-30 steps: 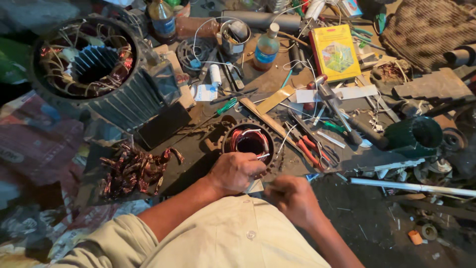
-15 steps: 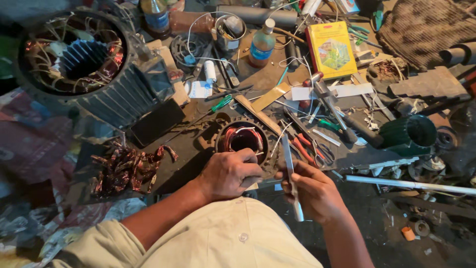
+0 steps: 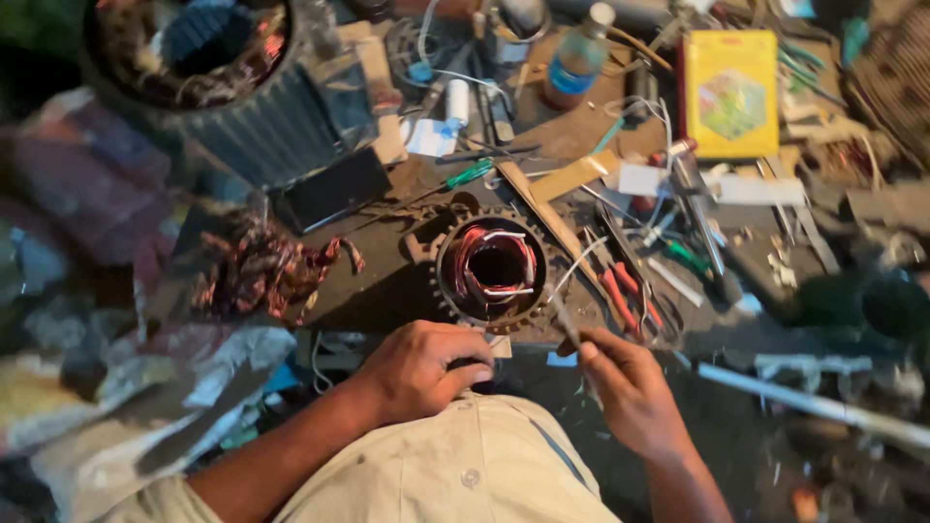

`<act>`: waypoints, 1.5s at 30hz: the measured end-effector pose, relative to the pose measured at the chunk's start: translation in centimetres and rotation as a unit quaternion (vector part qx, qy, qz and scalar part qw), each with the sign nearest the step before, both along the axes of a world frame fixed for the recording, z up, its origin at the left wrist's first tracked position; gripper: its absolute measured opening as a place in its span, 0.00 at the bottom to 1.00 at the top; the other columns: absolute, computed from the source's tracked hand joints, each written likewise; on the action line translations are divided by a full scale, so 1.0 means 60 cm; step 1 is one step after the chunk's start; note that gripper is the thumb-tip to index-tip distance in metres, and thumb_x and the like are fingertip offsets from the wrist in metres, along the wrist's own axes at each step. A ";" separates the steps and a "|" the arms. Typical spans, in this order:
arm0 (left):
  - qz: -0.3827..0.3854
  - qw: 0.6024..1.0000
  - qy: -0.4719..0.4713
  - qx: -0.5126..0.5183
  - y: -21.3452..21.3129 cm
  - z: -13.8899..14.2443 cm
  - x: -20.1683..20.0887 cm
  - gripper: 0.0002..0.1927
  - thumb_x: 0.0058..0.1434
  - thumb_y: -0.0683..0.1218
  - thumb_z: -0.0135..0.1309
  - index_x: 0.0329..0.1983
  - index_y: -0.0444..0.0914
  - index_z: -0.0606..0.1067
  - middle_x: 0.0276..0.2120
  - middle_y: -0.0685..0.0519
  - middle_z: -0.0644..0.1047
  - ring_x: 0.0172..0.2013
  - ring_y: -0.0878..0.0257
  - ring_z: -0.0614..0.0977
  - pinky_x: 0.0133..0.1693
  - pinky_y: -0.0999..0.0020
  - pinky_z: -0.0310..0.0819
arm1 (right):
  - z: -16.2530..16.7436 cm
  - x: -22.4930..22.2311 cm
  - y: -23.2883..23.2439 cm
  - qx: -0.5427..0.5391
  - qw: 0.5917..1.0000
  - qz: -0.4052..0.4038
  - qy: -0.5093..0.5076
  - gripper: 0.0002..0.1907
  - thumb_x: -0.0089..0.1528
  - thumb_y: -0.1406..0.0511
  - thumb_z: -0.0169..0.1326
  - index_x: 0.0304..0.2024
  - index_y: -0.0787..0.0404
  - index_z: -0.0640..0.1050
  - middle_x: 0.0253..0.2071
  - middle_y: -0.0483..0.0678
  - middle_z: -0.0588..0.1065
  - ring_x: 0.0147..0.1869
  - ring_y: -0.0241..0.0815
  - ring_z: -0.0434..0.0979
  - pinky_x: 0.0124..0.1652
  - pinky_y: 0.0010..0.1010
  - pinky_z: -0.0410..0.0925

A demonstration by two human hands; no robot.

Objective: The person works on a motor stator on a cluttered workbench, pressing white insulating strips into the slots between copper coil windings by hand. They pick up pliers at one point to help seat the material, then continue fitting the insulation around the coils.

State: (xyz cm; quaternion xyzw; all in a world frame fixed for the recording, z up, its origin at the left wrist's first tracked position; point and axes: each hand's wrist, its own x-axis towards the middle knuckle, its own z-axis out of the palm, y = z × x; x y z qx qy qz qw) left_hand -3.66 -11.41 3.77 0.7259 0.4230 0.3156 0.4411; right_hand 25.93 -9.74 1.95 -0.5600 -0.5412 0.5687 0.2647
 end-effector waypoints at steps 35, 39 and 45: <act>0.427 0.645 -0.549 -0.317 -0.126 -0.125 0.155 0.14 0.70 0.50 0.43 0.42 0.41 0.78 0.33 0.52 0.83 0.19 0.69 0.71 0.19 0.73 0.57 | -0.009 -0.093 0.094 0.387 0.786 0.426 -0.224 0.11 0.58 0.65 0.50 0.43 0.54 0.77 0.27 0.60 0.78 0.30 0.65 0.78 0.29 0.56 0.68; 0.430 0.822 -0.315 -0.202 -0.121 -0.110 0.145 0.16 0.74 0.51 0.44 0.35 0.38 0.76 0.29 0.52 0.80 0.19 0.66 0.74 0.21 0.70 0.64 | 0.007 -0.099 0.100 0.372 0.756 0.477 -0.252 0.14 0.57 0.62 0.51 0.46 0.53 0.78 0.25 0.61 0.77 0.30 0.65 0.79 0.30 0.55 0.70; 0.315 0.862 0.347 0.196 -0.145 -0.043 0.125 0.03 0.56 0.45 0.51 0.29 0.42 0.74 0.25 0.52 0.75 0.27 0.52 0.80 0.26 0.56 0.70 | 0.028 -0.106 0.102 0.366 0.730 0.513 -0.266 0.16 0.58 0.63 0.51 0.48 0.53 0.78 0.23 0.63 0.76 0.28 0.67 0.78 0.29 0.59 0.68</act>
